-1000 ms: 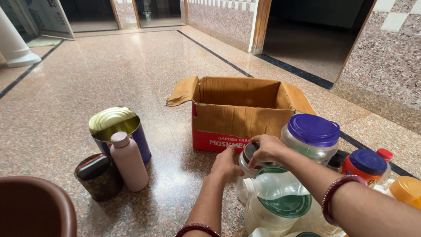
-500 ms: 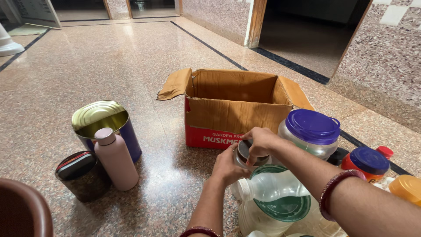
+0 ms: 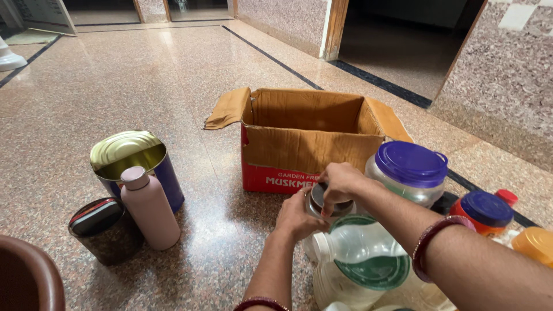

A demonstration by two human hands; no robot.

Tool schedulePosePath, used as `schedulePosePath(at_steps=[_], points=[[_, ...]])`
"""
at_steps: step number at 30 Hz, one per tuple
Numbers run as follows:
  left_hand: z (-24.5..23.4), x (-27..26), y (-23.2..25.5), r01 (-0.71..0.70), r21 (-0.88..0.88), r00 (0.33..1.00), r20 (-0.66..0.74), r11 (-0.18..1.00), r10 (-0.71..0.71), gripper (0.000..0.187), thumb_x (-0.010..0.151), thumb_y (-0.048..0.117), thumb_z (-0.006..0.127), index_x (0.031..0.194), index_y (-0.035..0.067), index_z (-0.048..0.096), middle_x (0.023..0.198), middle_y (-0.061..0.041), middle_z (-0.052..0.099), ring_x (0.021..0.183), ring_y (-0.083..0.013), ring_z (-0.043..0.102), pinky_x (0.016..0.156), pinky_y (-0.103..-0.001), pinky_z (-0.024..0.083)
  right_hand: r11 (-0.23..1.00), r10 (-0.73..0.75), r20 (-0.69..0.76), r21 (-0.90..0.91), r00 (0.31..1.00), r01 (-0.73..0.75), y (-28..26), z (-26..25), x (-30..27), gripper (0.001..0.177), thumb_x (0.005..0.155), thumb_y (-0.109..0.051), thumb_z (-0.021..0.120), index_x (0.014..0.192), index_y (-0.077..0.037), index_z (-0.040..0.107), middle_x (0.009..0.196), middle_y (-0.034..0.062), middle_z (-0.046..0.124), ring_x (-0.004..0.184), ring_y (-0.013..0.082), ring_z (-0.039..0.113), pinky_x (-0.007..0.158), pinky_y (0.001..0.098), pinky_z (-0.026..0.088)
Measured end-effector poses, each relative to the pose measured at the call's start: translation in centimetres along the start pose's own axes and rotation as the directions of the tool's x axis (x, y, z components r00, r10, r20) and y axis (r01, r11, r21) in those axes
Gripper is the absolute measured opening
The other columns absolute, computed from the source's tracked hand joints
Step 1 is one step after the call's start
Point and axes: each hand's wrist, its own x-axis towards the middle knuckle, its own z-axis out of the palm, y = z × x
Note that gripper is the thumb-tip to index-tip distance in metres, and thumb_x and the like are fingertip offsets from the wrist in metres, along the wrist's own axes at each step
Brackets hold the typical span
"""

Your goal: The person sits on the floor and sorts various plastic and metal containers into a large brown basin. They pick up items from a pile on the floor, unscrew lids, and place the containers into the basin one by one.

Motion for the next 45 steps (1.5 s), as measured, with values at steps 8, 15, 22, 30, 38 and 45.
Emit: schedulePosePath(at_steps=[8,15,22,30,38,45], points=[[0.3,-0.7,-0.1,-0.065,0.045,0.995,-0.077,0.997,0.068,0.106,0.051,0.02,0.095,0.148,0.02,0.053,0.135,-0.01,0.068,0.125,-0.0258,0.066,0.106,-0.038,0.053,1.0,-0.013,-0.065,0.006,0.998,0.013,0.4,0.7,-1.6,0.077,0.05,-0.04,0.094,0.118,-0.011,0.076,0.113,0.016,0.077,0.105,0.0297,0.075,0.095,0.0387,0.059],[-0.7,-2.0,1.3,0.008,0.086,0.999,-0.053,0.996,-0.004,0.105,0.057,0.018,0.098,0.15,0.022,0.049,0.138,-0.007,0.066,0.127,-0.026,0.062,0.108,-0.041,0.05,0.999,0.046,-0.046,-0.026,0.998,-0.047,-0.3,0.2,-2.9,0.078,0.058,-0.062,0.087,0.113,-0.008,0.079,0.11,0.0176,0.078,0.103,0.0285,0.077,0.094,0.0386,0.06],[-2.1,-3.6,2.0,0.027,0.03,0.998,-0.053,0.999,-0.026,0.099,0.061,0.019,0.096,0.149,0.013,0.051,0.136,-0.012,0.068,0.124,-0.0241,0.068,0.108,-0.036,0.052,0.989,0.132,-0.1,-0.06,0.986,-0.139,-0.8,-1.5,-5.3,0.073,0.073,-0.057,0.084,0.125,-0.008,0.068,0.123,0.0164,0.072,0.113,0.0284,0.072,0.096,0.0432,0.059],[-5.2,-5.8,2.0,-0.032,0.158,0.988,-0.143,0.987,0.055,0.084,0.061,0.014,0.093,0.139,0.009,0.062,0.128,-0.016,0.072,0.118,-0.0273,0.069,0.1,-0.039,0.055,0.993,0.009,-0.273,-0.114,0.962,-0.042,-3.9,-2.7,-8.6,0.036,0.083,-0.034,0.075,0.104,-0.006,0.079,0.115,0.0192,0.075,0.111,0.0336,0.072,0.094,0.044,0.058],[-10.1,-10.4,1.7,0.031,0.192,0.992,-0.122,0.981,-0.008,0.041,0.069,0.01,0.085,0.109,0.006,0.079,0.105,-0.015,0.079,0.093,-0.0239,0.076,0.084,-0.036,0.06,0.983,-0.131,-0.327,-0.162,0.936,0.081,-9.5,-2.2,-11.1,0.028,0.081,-0.028,0.074,0.1,-0.008,0.078,0.108,0.0181,0.075,0.106,0.0338,0.072,0.09,0.0452,0.058],[-15.0,-15.4,0.2,0.099,0.191,0.985,-0.155,0.977,-0.069,0.033,0.075,0.008,0.079,0.107,0.008,0.075,0.095,-0.012,0.078,0.079,-0.019,0.079,0.076,-0.034,0.064,0.974,-0.182,-0.214,-0.171,0.96,0.146,-15.1,-1.0,-12.9,0.025,0.08,-0.019,0.071,0.102,-0.009,0.079,0.11,0.0153,0.077,0.107,0.0307,0.074,0.09,0.0422,0.06]])
